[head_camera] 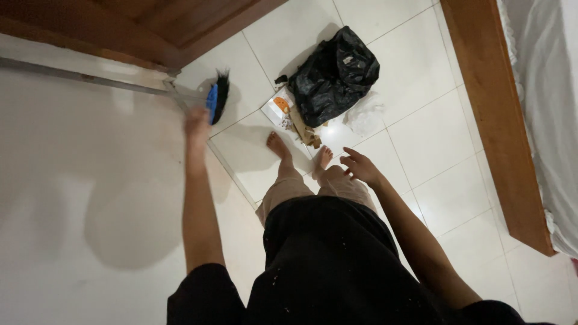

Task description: Sweep debris off the floor and pick up larger pieces into a trash bag.

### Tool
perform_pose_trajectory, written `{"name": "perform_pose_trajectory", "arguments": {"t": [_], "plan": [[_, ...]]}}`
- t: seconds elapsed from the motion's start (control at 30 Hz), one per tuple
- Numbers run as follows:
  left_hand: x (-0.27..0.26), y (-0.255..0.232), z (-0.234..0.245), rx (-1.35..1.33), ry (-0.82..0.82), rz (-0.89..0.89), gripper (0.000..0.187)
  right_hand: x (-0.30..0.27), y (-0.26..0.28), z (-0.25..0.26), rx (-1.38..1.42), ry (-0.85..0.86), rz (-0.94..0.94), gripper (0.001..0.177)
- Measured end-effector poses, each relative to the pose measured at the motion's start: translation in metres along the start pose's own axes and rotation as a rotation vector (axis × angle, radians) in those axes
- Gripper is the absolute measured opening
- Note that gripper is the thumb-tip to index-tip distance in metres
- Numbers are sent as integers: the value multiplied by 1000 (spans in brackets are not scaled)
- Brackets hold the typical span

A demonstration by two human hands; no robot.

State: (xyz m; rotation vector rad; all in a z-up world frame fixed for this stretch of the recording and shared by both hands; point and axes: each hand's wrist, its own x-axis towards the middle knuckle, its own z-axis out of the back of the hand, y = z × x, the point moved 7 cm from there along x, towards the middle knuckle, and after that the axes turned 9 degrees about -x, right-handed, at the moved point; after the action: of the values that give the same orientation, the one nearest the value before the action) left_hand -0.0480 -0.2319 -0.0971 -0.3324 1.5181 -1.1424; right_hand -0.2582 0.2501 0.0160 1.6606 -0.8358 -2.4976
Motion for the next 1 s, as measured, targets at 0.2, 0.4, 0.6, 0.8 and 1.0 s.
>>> {"name": "perform_pose_trajectory", "arguments": {"t": [0.2,0.4,0.6,0.8,1.0], "plan": [[-89,55,-149,55,324,-2,51,11,33,5,-82,38,36,64],[-145,104,-254,-92,486,-2,49,44,13,26,-110,63,67,56],[-194,131,-323,95,385,129,50,64,-51,94,-116,100,41,55],[-242,180,-398,132,231,231,52,133,-168,183,-303,178,62,50],[-247,270,-460,-72,81,374,62,230,-234,242,-465,142,42,55]]}}
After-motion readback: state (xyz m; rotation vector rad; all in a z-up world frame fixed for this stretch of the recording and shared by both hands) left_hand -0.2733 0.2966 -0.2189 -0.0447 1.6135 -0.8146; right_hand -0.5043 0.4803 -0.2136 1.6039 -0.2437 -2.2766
